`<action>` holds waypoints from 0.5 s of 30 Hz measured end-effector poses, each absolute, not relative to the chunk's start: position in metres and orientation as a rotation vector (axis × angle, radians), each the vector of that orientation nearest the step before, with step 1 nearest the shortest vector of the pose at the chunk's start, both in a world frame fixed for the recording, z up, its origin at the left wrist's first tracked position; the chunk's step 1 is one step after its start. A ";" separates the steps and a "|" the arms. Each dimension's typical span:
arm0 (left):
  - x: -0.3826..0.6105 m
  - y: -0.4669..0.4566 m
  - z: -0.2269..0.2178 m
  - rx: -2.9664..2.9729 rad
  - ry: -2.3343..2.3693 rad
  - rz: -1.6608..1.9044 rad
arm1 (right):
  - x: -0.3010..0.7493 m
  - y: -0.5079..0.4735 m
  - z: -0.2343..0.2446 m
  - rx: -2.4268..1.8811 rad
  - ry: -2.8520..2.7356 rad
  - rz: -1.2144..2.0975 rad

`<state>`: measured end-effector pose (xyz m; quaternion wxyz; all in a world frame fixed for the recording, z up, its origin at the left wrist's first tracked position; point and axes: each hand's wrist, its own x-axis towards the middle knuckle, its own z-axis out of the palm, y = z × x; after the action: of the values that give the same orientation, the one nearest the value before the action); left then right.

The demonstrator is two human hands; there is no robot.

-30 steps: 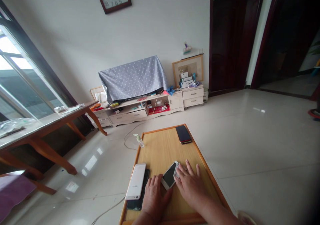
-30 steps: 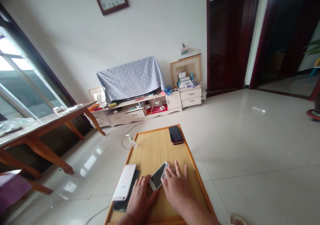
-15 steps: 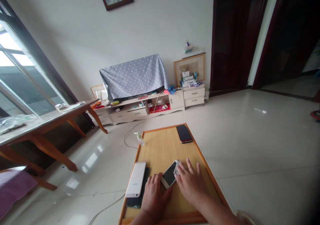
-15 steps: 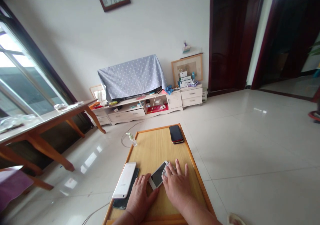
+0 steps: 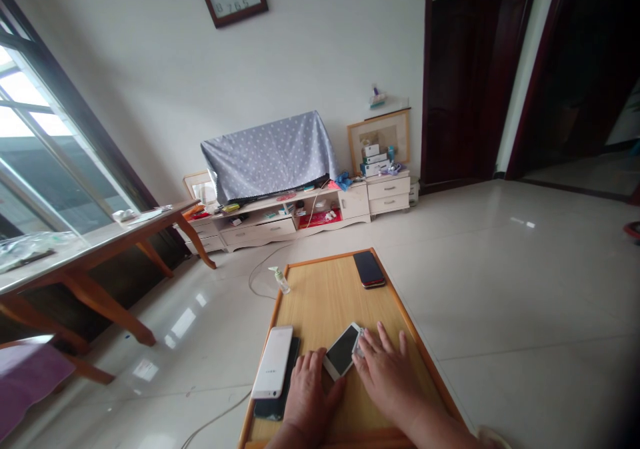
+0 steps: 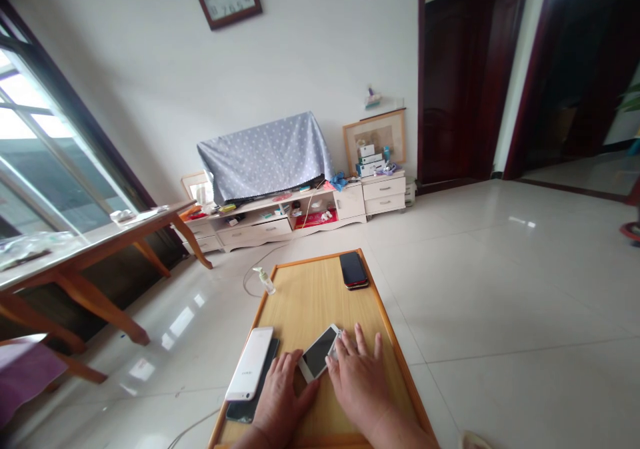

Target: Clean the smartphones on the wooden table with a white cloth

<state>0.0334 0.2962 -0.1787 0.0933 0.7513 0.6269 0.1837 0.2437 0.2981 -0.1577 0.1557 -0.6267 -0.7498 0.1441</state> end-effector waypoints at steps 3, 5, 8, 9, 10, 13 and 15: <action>0.032 0.297 -0.180 2.228 1.850 0.515 | 0.234 0.287 -0.162 -1.661 -2.199 0.481; 0.031 0.298 -0.181 2.234 1.842 0.500 | 0.228 0.281 -0.164 -1.571 -2.231 0.525; 0.032 0.297 -0.180 2.233 1.842 0.523 | 0.233 0.286 -0.161 -1.609 -2.220 0.501; 0.032 0.297 -0.179 2.231 1.845 0.534 | 0.237 0.290 -0.159 -1.661 -2.200 0.469; 0.032 0.296 -0.179 2.230 1.849 0.543 | 0.242 0.295 -0.157 -1.715 -2.179 0.435; 0.033 0.296 -0.178 2.229 1.856 0.547 | 0.247 0.299 -0.155 -1.789 -2.145 0.380; 0.033 0.296 -0.179 2.221 1.855 0.532 | 0.241 0.292 -0.156 -1.731 -2.169 0.420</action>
<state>0.0326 0.2960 -0.1787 0.0992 0.7511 0.6274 0.1799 0.2415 0.2917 -0.1560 0.1667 -0.6083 -0.7619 0.1475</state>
